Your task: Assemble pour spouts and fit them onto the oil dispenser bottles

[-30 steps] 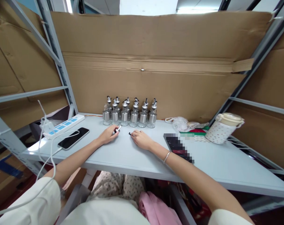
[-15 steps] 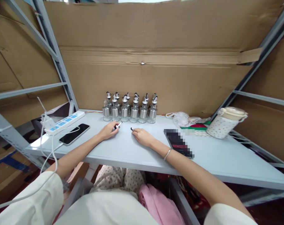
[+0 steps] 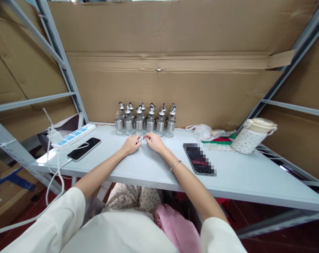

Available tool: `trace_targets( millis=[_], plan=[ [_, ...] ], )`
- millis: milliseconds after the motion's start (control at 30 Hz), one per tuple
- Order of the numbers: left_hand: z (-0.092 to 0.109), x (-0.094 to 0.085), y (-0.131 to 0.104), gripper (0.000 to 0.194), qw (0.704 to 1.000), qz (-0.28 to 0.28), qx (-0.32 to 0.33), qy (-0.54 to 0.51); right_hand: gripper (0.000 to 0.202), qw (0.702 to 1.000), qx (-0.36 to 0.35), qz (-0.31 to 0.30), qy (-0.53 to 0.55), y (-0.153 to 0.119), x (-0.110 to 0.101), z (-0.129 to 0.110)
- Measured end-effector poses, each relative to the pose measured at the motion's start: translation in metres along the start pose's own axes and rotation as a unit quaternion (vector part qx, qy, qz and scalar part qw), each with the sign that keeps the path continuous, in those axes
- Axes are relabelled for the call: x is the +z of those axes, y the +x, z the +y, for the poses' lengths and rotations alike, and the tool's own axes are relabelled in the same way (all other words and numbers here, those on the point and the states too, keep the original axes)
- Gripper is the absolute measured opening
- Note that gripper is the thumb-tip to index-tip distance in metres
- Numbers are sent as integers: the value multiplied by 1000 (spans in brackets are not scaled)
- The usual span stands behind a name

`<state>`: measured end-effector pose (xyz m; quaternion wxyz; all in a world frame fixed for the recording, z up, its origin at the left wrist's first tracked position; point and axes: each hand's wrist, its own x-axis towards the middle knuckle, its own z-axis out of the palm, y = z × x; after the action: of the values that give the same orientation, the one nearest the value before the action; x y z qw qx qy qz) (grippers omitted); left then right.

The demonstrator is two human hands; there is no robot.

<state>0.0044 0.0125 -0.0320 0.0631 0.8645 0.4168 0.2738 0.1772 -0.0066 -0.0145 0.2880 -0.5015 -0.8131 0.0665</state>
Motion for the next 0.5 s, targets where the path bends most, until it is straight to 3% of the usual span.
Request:
trace_targets(
  millis=[233,500],
  plan=[
    [8,9,4,28,996,37,-40,-64,30,988,45,8,150,10,5,-3],
    [13,6,-1,27,995,49,21,-83,32,945,112,-24,305,2,8,5]
  ],
)
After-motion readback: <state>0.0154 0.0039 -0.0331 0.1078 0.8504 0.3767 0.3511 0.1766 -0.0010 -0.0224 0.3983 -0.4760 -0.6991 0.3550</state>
